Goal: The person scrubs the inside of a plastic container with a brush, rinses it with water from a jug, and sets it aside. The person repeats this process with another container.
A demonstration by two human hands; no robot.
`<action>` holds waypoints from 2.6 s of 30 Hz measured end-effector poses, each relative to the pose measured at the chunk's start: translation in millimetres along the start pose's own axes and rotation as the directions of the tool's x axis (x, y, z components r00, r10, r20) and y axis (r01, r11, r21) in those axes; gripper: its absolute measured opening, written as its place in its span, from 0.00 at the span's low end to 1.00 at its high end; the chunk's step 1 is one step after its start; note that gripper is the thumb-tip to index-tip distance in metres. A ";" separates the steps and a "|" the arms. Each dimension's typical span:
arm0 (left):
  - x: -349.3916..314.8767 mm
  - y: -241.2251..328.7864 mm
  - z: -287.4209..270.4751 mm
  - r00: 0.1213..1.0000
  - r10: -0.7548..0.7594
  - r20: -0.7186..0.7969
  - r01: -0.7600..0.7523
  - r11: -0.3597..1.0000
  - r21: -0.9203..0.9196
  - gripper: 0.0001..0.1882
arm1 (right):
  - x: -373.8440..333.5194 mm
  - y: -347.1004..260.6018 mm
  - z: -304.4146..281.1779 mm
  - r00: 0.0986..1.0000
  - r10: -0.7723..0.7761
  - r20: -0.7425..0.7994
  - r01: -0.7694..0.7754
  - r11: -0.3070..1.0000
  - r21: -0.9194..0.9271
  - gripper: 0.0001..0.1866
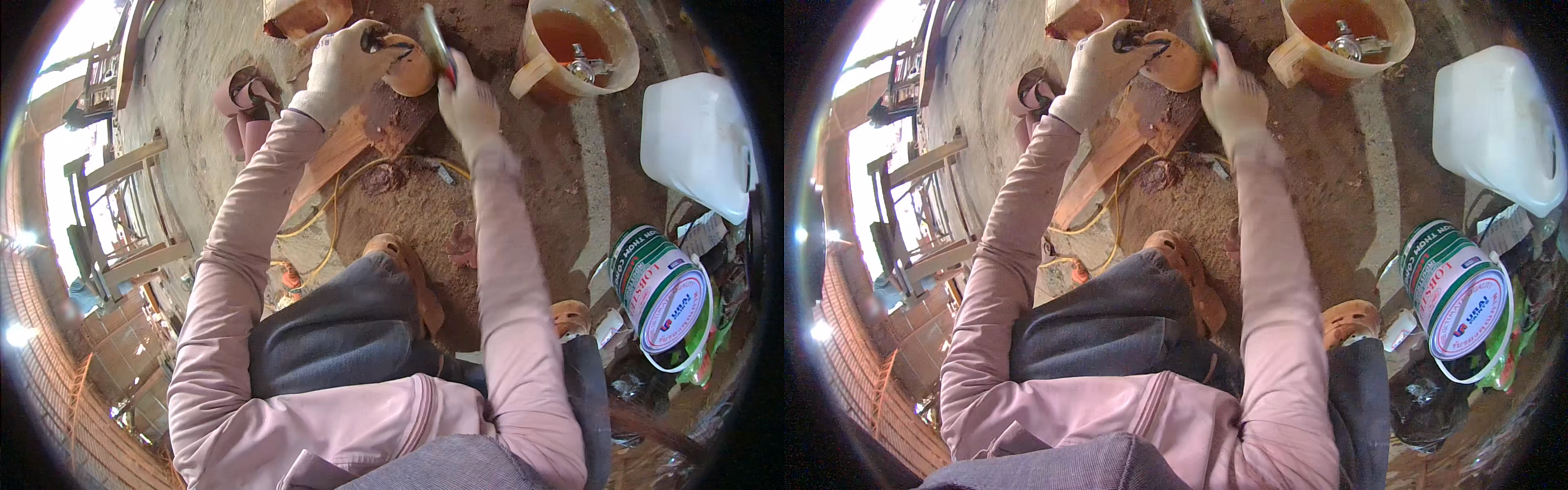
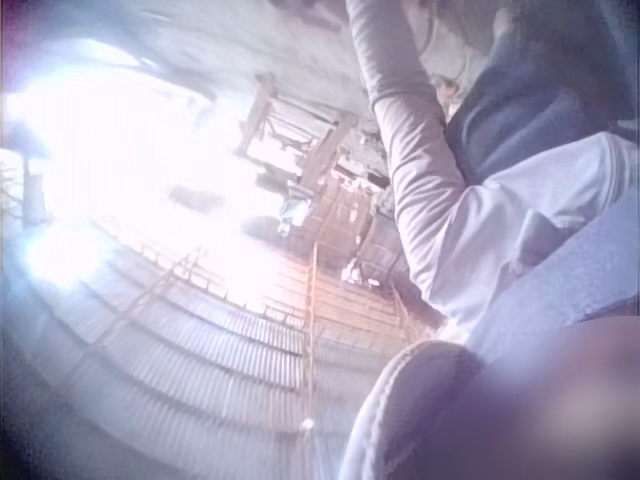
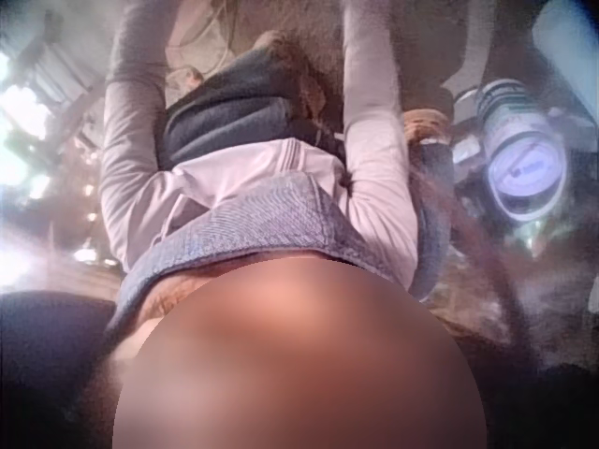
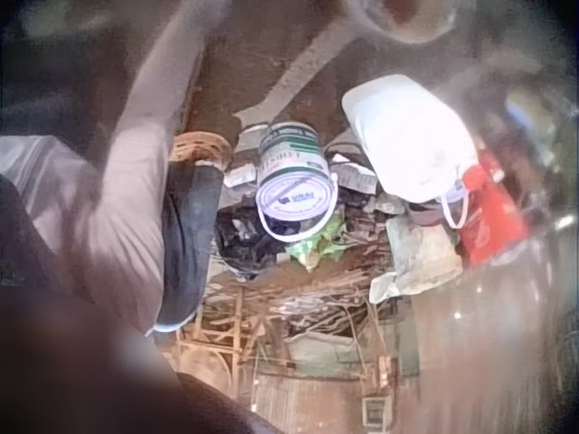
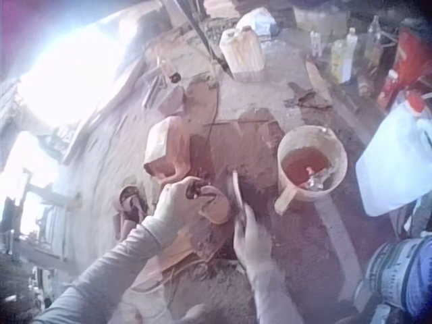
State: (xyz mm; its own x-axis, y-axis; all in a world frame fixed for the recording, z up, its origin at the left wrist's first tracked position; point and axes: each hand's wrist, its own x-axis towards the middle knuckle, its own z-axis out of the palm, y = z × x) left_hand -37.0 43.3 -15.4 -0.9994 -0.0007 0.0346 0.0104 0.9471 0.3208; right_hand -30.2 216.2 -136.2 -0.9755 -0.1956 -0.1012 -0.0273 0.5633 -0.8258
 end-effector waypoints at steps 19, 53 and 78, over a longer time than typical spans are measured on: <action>13.9 -11.6 6.3 0.995 -0.030 -0.091 0.029 0.999 -0.014 0.24 | -59.2 -14.3 31.2 0.991 -0.001 -0.136 -0.005 0.999 -0.043 0.26; 15.4 -20.7 10.0 0.969 -0.217 -0.115 0.208 0.974 -0.088 0.21 | -83.5 -34.2 93.1 0.911 0.289 -0.293 -0.093 0.838 0.538 0.30; 38.9 -36.1 17.9 0.992 0.102 -0.076 -0.106 0.993 -0.048 0.16 | -20.8 -35.9 47.2 0.957 0.196 -0.214 -0.154 0.968 0.198 0.27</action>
State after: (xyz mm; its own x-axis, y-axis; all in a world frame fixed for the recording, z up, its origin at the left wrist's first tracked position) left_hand -76.8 14.8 -42.5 -0.9877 0.0717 0.1390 0.1179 0.9253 0.3604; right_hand 1.4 162.2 -130.6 -0.9856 0.0951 -0.1397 0.1668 0.4164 -0.8938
